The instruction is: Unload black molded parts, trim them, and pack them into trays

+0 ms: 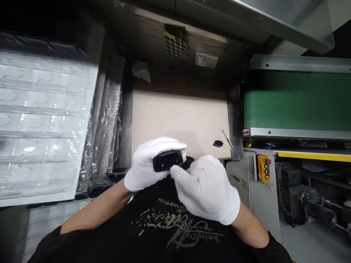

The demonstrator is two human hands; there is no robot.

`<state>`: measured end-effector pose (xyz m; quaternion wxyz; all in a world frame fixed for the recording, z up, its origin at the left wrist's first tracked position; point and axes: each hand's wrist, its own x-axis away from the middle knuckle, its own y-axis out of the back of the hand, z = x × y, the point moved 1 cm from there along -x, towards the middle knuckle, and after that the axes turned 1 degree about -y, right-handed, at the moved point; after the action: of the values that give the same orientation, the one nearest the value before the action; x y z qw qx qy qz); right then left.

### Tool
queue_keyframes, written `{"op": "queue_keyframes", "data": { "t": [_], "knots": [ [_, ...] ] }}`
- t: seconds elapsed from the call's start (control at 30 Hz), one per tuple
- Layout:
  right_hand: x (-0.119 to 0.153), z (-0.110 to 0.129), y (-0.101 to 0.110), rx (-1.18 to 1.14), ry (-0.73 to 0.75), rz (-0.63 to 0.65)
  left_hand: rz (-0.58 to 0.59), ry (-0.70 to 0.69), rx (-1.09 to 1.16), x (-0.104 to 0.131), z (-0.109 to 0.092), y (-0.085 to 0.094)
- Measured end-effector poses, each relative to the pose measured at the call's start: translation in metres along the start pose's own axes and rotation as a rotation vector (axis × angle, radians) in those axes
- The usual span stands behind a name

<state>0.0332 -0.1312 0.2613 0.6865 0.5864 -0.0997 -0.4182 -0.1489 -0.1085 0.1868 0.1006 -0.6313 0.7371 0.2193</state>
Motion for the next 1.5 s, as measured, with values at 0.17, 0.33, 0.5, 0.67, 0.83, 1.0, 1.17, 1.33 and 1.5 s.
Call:
{"op": "queue_keyframes", "data": {
  "t": [0.17, 0.33, 0.5, 0.67, 0.83, 1.0, 1.17, 1.33, 1.5],
  "knots": [
    [-0.014, 0.002, -0.004, -0.023, -0.004, 0.082, -0.006, -0.004, 0.033, 0.003, 0.001, 0.005],
    [-0.025, 0.009, 0.002, -0.018, 0.003, 0.241, 0.0, -0.071, -0.039, 0.002, 0.001, 0.005],
    [-0.029, 0.012, -0.001, 0.047, 0.003, 0.347, 0.0, -0.108, -0.128, 0.005, 0.003, 0.007],
    [-0.018, 0.011, -0.01, 0.328, -0.004, 0.213, 0.016, -0.132, -0.192, 0.009, 0.01, 0.004],
    [-0.005, 0.004, -0.01, 0.243, -0.104, 0.15, 0.03, -0.104, -0.073, 0.011, 0.013, -0.004],
    [-0.002, 0.005, -0.001, -0.211, -0.27, -0.034, 0.018, -0.021, 0.129, 0.01, 0.011, -0.001],
    [-0.006, 0.009, 0.004, -0.305, -0.278, -0.058, -0.021, -0.022, 0.169, 0.008, 0.008, 0.004],
    [-0.021, 0.014, 0.002, -0.057, -0.02, 0.127, -0.067, -0.092, 0.036, 0.004, 0.002, 0.011],
    [-0.035, 0.015, -0.007, 0.212, 0.081, 0.245, -0.021, -0.202, -0.105, -0.003, 0.0, 0.012]
  ]
}}
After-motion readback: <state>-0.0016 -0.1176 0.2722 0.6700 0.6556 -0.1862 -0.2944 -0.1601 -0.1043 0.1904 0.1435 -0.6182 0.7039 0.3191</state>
